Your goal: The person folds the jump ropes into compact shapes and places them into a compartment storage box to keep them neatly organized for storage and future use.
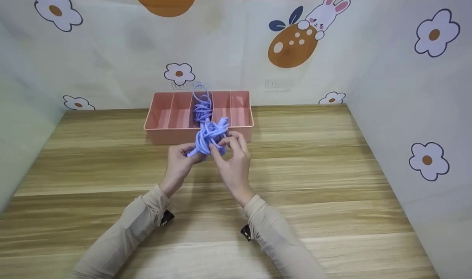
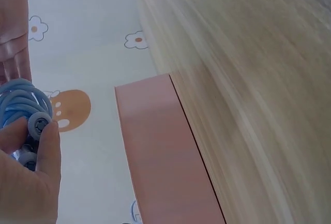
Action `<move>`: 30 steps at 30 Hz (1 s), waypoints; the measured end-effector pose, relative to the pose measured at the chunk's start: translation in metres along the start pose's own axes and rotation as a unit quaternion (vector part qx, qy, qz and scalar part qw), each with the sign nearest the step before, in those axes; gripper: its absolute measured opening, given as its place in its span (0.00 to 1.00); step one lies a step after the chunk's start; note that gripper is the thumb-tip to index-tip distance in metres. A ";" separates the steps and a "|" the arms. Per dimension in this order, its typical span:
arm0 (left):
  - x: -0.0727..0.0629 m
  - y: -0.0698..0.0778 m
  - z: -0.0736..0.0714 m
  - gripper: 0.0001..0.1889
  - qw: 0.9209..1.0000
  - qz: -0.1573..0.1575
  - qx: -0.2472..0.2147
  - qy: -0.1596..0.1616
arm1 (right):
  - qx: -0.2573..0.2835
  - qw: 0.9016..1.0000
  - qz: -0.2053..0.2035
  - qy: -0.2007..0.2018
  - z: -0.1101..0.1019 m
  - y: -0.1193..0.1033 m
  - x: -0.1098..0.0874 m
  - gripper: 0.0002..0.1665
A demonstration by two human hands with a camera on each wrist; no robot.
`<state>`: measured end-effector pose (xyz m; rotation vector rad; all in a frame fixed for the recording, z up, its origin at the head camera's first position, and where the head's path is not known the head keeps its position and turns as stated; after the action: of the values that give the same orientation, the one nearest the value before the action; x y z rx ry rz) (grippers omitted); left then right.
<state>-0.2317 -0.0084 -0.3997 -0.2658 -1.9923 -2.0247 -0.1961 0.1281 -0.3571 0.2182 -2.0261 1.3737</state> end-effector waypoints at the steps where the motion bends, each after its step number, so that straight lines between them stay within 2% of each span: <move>1: 0.000 0.000 0.001 0.04 1.000 0.000 0.006 0.003 | -0.015 1.000 -0.007 0.003 -0.001 -0.004 0.000 0.10; 4: -0.001 -0.004 0.002 0.05 0.999 -0.030 0.002 0.014 | -0.026 1.000 -0.003 0.000 0.000 -0.008 -0.001 0.09; 6: -0.001 -0.007 0.003 0.07 0.998 -0.059 -0.010 0.024 | -0.031 0.999 0.004 -0.007 0.003 -0.002 -0.005 0.08; 8: -0.001 -0.011 0.004 0.08 0.996 -0.080 -0.019 0.033 | -0.048 0.999 -0.011 -0.010 0.005 0.007 -0.009 0.07; 10: 0.000 -0.013 0.005 0.08 0.995 -0.087 -0.019 0.039 | -0.083 0.996 -0.042 -0.014 0.005 0.014 -0.012 0.06; 13: 0.000 -0.014 0.005 0.08 0.995 -0.090 -0.011 0.039 | -0.147 0.985 -0.090 -0.029 0.004 0.016 -0.011 0.07; 16: 0.002 -0.012 0.004 0.07 0.996 -0.083 0.001 0.033 | -0.164 0.981 -0.076 -0.065 0.002 0.010 -0.007 0.09; 17: 0.003 -0.012 0.004 0.07 0.997 -0.077 0.008 0.030 | -0.157 0.983 -0.056 -0.075 0.001 0.009 -0.006 0.10; 19: 0.003 -0.010 0.004 0.06 0.998 -0.060 0.020 0.025 | -0.109 0.990 0.004 -0.087 0.000 0.010 -0.006 0.11; 21: 0.003 -0.009 0.005 0.06 0.998 -0.046 0.029 0.017 | -0.031 0.993 0.071 -0.087 0.000 0.013 -0.006 0.13; 24: 0.002 -0.009 0.005 0.07 0.999 -0.041 0.018 0.007 | 0.081 0.984 0.145 -0.064 0.001 0.016 -0.007 0.14; 26: 0.002 -0.009 0.004 0.07 0.999 -0.042 0.006 0.000 | 0.105 0.982 0.150 -0.052 0.001 0.017 -0.008 0.13; 30: 0.004 -0.003 0.001 0.06 0.999 -0.031 -0.011 -0.010 | 0.022 0.996 0.081 -0.041 -0.002 0.017 -0.006 0.09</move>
<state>-0.2360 -0.0074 -0.4009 -0.2310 -2.0143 -2.0917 -0.1990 0.1360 -0.3732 0.1345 -2.1207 1.5325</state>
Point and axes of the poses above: each hand's wrist, its own x-axis towards the middle knuckle, its own z-axis out of the palm, y = z × x, the point moved 4 cm from there along x, towards the middle knuckle, and after that the axes turned 12 degrees about -x, right-handed, at the moved point
